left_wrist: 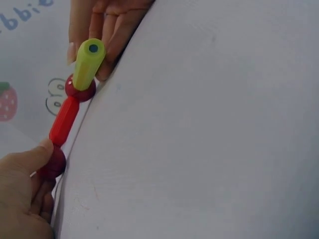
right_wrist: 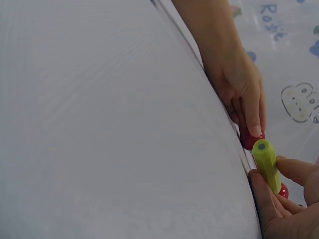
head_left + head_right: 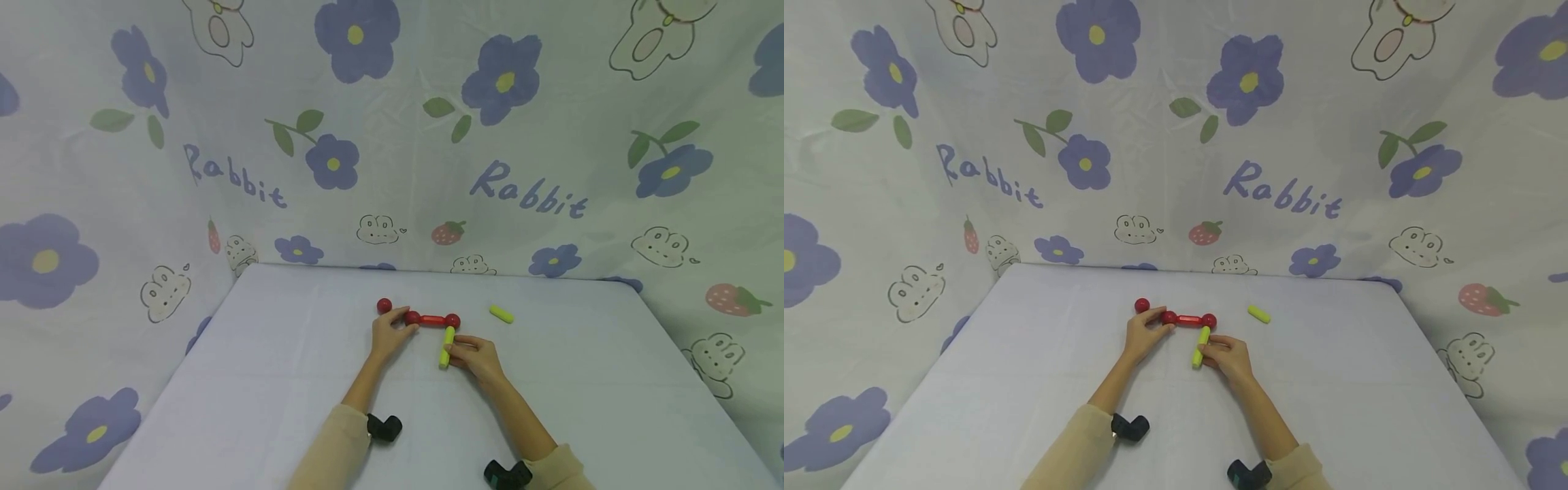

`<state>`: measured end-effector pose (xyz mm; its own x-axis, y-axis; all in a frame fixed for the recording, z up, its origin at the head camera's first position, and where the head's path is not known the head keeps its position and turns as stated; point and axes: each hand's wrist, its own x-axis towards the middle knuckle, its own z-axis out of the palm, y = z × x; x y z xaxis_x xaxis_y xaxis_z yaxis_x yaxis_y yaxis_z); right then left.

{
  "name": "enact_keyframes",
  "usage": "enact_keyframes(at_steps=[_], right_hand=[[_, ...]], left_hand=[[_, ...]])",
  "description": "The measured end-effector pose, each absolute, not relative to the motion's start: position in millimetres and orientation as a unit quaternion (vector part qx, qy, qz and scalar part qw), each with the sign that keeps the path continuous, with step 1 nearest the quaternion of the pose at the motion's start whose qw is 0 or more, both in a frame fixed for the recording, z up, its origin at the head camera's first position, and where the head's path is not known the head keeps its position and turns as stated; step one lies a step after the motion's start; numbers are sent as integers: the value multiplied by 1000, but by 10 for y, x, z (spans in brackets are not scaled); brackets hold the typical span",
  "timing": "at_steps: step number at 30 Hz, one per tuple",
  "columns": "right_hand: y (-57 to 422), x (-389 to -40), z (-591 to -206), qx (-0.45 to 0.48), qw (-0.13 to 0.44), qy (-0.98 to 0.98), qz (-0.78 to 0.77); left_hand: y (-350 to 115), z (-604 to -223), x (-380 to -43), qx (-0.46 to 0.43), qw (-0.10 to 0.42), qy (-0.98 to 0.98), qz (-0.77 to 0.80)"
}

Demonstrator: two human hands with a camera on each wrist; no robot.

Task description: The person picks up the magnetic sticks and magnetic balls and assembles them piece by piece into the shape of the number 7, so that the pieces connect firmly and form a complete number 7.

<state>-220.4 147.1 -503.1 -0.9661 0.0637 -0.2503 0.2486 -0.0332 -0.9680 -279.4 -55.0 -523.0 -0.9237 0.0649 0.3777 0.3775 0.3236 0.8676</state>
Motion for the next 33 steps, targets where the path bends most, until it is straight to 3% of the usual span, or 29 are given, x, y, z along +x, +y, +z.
enact_keyframes(at_steps=[12,17,25,33], right_hand=[[1472,-2213,-5033,110,64,687,-716],[1489,-2224,-5055,109,64,682,-720],[1480,-2226,-5051,113,64,675,-726],[1438,-2232,-5047,106,63,653,-747]], left_hand=[[-633,-5201,-2655,-108,152,-762,-621],[-661,-5098,-2562,-96,133,-736,-657],[-649,-4838,-2363,-139,29,-746,-651],[-495,-4836,-2326,-175,-26,-742,-647]])
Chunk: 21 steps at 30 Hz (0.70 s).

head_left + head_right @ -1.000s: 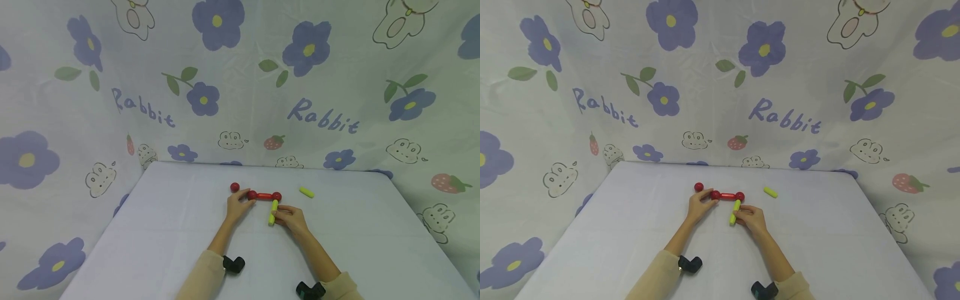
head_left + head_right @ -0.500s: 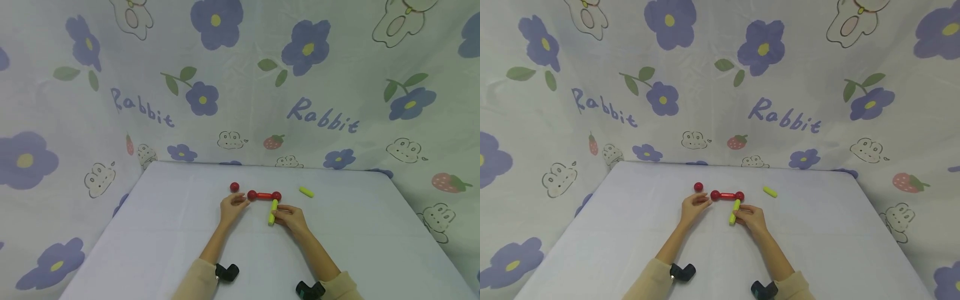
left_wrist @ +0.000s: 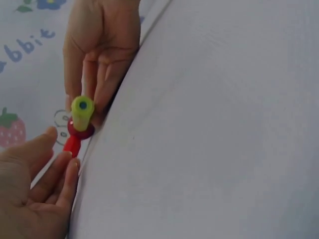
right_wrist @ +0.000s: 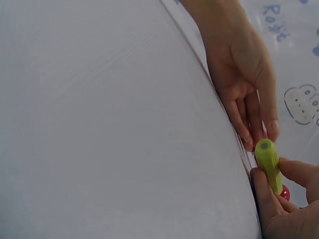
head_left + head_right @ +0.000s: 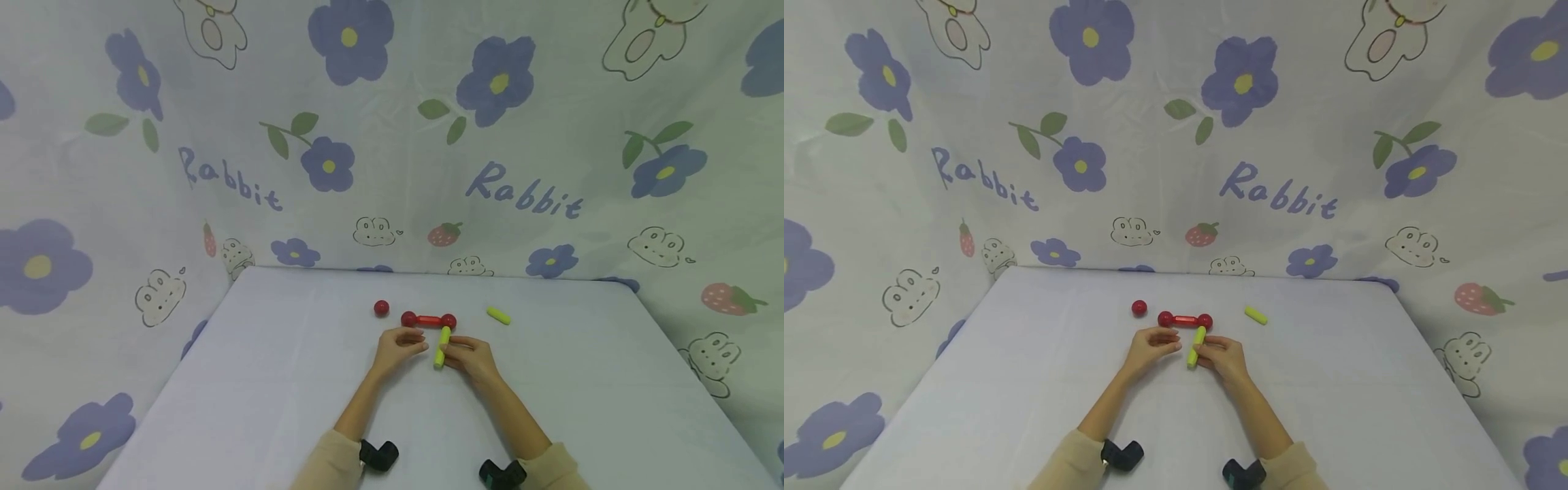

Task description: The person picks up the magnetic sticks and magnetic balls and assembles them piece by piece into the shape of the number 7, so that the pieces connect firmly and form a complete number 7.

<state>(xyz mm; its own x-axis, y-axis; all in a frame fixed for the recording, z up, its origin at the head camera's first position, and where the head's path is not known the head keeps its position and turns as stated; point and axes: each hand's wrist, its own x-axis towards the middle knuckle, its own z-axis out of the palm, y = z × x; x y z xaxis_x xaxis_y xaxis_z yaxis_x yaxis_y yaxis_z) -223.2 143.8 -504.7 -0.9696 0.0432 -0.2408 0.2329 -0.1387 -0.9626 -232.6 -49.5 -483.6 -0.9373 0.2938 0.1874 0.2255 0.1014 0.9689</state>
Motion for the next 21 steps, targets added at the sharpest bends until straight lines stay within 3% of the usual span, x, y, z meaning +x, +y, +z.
enact_keyframes(at_steps=[8,21], right_hand=[[1454,-2211,-5043,48,54,634,-770],[1407,-2221,-5005,125,61,644,-752]], left_hand=[[-350,-4842,-2306,176,41,739,649],[-228,-4814,-2287,173,52,747,639]])
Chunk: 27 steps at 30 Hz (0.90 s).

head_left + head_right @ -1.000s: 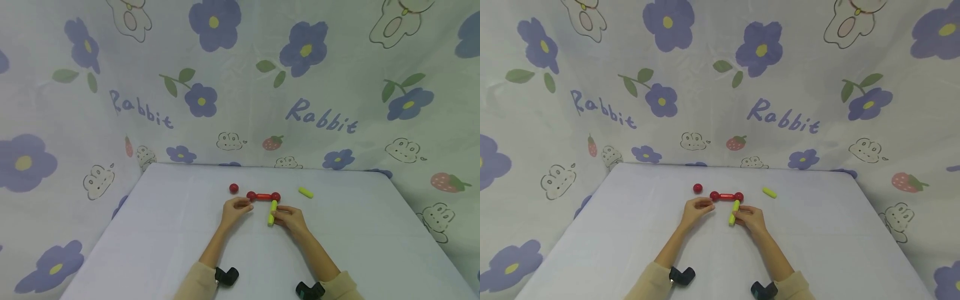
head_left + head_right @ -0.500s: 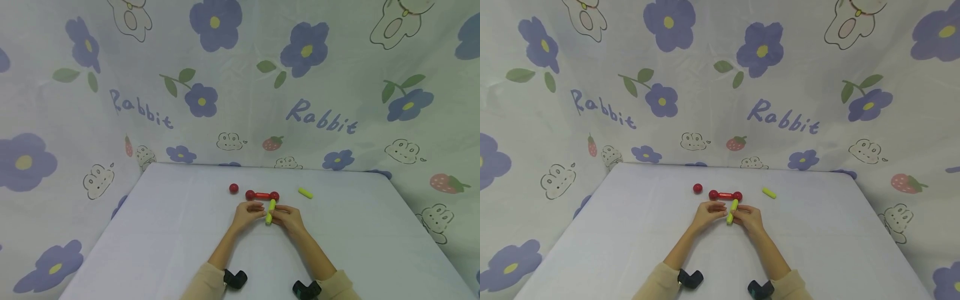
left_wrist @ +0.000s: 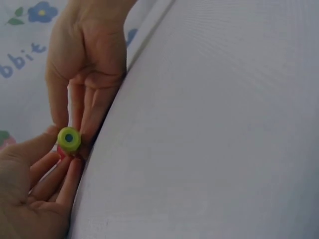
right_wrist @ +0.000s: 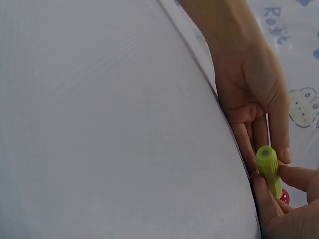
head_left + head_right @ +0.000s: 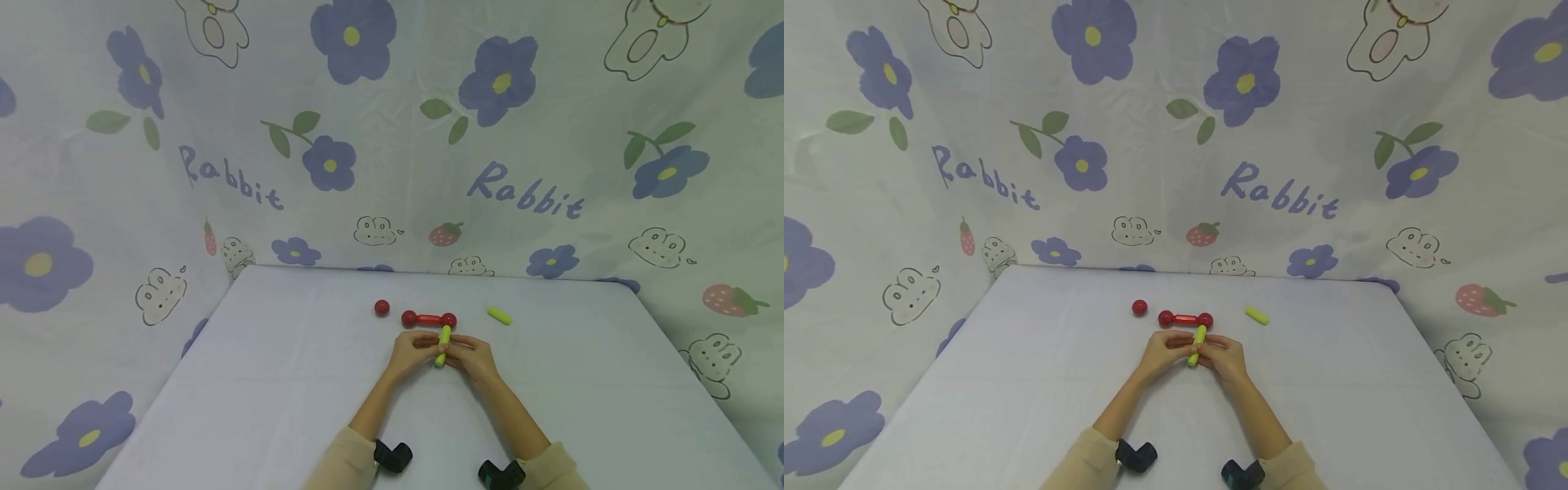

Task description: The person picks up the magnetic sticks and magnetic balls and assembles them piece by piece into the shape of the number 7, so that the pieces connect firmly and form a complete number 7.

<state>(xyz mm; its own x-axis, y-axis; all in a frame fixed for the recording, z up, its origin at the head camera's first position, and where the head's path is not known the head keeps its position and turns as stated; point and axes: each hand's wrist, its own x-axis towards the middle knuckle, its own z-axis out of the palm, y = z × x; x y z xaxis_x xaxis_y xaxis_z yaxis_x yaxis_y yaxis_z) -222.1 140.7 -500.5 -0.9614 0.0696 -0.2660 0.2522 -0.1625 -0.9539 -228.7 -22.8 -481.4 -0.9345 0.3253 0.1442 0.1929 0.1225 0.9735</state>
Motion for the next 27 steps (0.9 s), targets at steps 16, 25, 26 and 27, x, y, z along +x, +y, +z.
enact_keyframes(at_steps=[16,25,26,27], right_hand=[[1455,-2195,-5048,98,68,645,-755],[1440,-2184,-5041,100,61,652,-749],[1439,-2180,-5039,102,57,654,-748],[1436,-2177,-5033,104,54,655,-747]], left_hand=[[-203,-4939,-2344,172,64,745,641],[-176,-5134,-2447,152,69,747,643],[-176,-5133,-2449,153,72,746,644],[-176,-5130,-2448,153,73,747,643]])
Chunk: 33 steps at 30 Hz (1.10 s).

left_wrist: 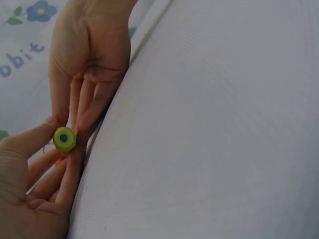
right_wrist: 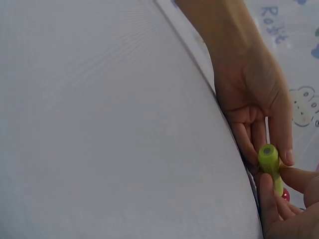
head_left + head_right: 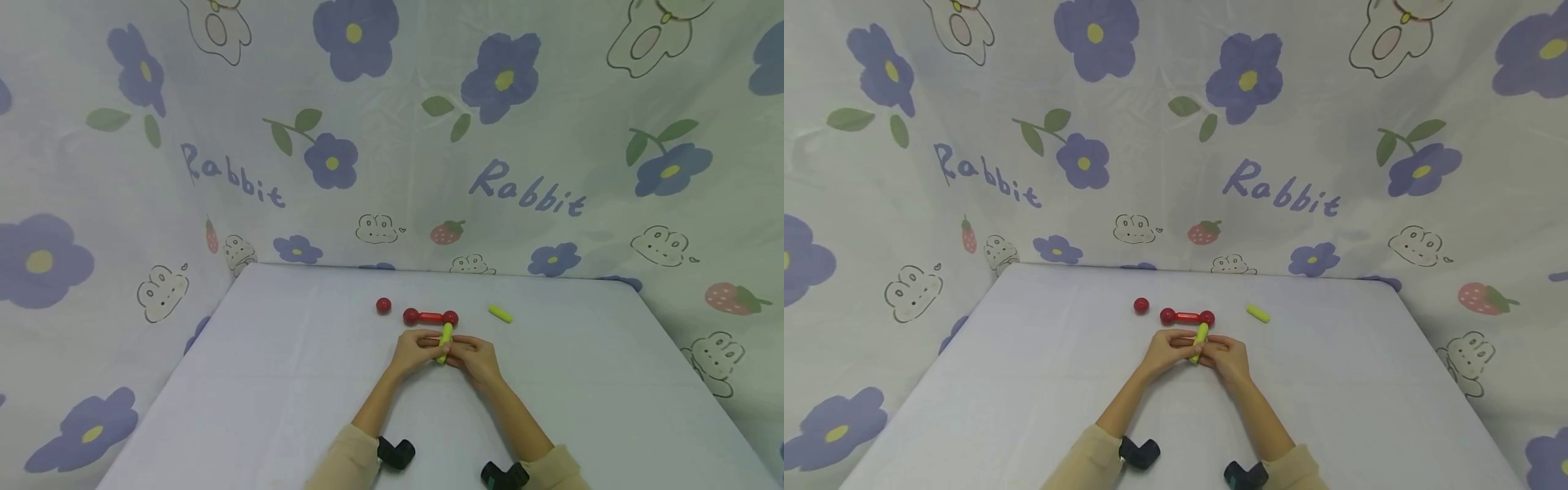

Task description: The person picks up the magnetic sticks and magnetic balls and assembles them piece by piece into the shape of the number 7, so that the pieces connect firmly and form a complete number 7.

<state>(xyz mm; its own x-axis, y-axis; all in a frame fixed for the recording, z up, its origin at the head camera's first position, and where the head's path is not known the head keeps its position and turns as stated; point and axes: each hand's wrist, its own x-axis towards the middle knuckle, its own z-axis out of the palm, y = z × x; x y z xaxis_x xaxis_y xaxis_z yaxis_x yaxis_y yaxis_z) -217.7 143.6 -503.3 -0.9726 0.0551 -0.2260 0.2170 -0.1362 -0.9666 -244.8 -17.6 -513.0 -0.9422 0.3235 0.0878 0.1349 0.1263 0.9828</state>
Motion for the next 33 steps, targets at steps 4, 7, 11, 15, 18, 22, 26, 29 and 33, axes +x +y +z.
enact_keyframes(at_steps=[4,7,11,15,18,22,26,29,33], right_hand=[[1430,-2165,-5015,109,44,659,-743],[1425,-2163,-5006,112,40,659,-743],[1419,-2166,-4994,118,38,660,-741],[1424,-2177,-4983,122,36,659,-741],[1452,-2187,-4982,122,39,667,-734],[1559,-2206,-4992,117,29,704,-700],[1733,-2240,-5011,113,3,750,-652],[1885,-2258,-5012,113,-22,771,-626],[2079,-2256,-4972,109,-58,782,-611]], left_hand=[[-176,-5088,-2438,154,82,748,640],[-185,-4997,-2400,163,87,742,645],[-207,-4846,-2331,171,93,737,647],[-216,-4774,-2294,170,92,740,645],[-213,-4769,-2287,167,89,741,644],[-206,-4776,-2283,165,82,743,644],[-200,-4789,-2283,162,79,745,642],[-198,-4802,-2283,161,76,747,641],[-189,-4853,-2309,152,76,749,641]])
